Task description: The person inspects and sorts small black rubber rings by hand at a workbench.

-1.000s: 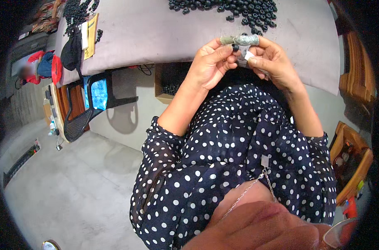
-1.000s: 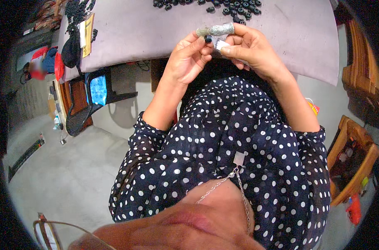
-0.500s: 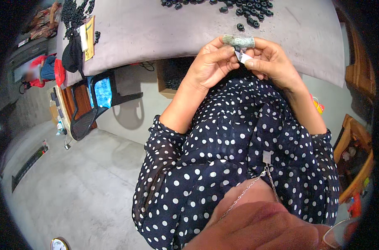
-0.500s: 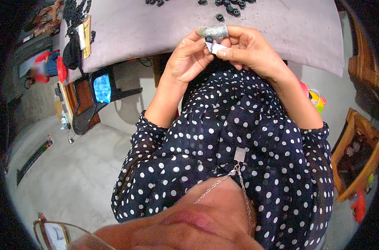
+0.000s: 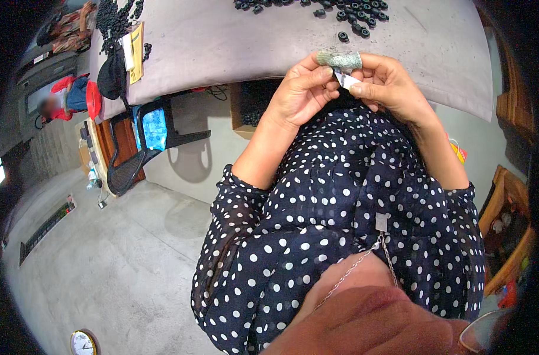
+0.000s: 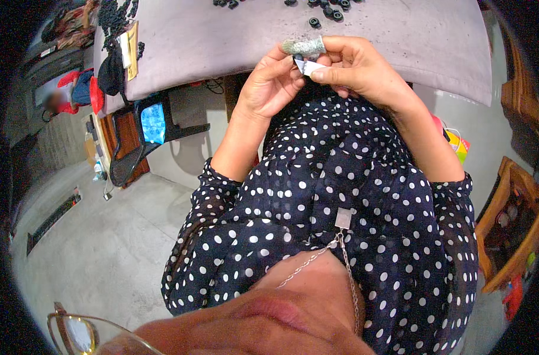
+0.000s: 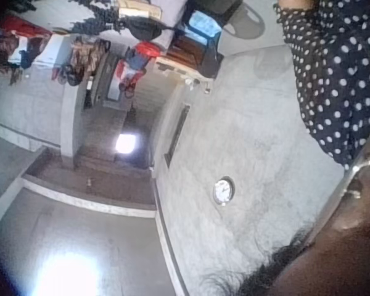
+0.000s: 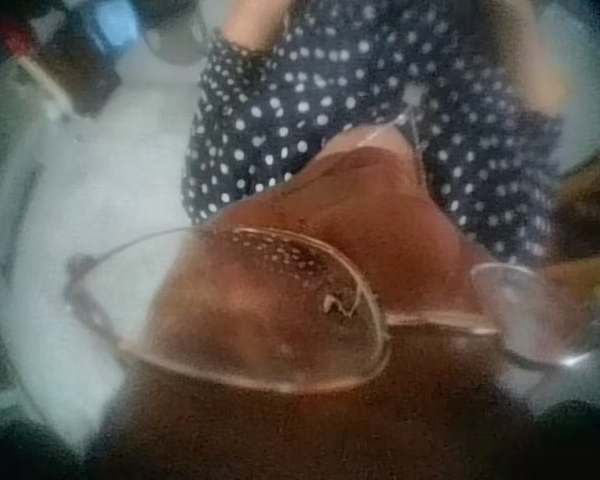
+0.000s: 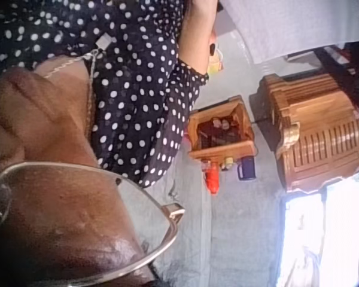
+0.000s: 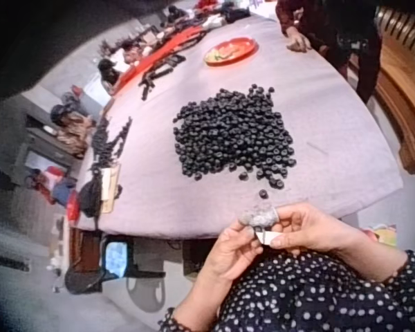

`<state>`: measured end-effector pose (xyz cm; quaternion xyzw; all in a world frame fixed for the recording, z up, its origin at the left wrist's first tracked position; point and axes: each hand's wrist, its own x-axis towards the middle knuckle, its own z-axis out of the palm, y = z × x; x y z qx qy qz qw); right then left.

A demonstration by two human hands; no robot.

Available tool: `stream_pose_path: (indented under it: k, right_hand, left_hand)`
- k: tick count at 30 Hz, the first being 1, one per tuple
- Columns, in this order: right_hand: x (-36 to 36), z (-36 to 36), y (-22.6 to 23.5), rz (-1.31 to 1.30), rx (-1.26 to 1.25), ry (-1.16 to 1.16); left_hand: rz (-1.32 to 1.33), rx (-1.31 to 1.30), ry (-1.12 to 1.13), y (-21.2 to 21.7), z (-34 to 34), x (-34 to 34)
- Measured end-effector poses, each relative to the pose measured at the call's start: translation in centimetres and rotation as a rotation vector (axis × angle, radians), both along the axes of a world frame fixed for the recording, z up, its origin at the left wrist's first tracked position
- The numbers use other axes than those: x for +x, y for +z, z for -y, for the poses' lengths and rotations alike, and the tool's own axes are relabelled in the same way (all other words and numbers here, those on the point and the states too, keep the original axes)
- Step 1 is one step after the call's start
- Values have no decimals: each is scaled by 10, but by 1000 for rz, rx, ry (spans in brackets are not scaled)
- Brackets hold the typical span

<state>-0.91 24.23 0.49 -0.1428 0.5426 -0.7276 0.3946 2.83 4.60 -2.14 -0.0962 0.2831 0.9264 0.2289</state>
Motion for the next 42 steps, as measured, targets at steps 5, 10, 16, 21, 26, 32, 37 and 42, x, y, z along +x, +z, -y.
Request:
stream_pose_path:
  k: [5, 10, 16, 21, 26, 32, 37, 42]
  right_hand:
    - [1, 1, 0, 5, 35, -1]
    - [0, 1, -5, -13, 25, 8]
    - [-1, -1, 2, 10, 55, 32]
    - [0, 0, -2, 9, 73, 16]
    - [0, 0, 0, 10, 61, 22]
    - [1, 1, -1, 1, 46, 21]
    - [1, 0, -5, -2, 57, 11]
    - [0, -2, -12, 1, 73, 11]
  left_hand:
    - [11, 24, 1, 3, -1, 3]
    - [19, 38, 4, 2, 0, 4]
    - [26, 32, -10, -4, 2, 4]
    - [43, 21, -8, -6, 2, 3]
    - [33, 39, -20, -7, 3, 4]
    - [43, 30, -17, -8, 4, 4]
    - [40, 17, -23, -8, 4, 3]
    - [53, 97, -39, -6, 1, 4]
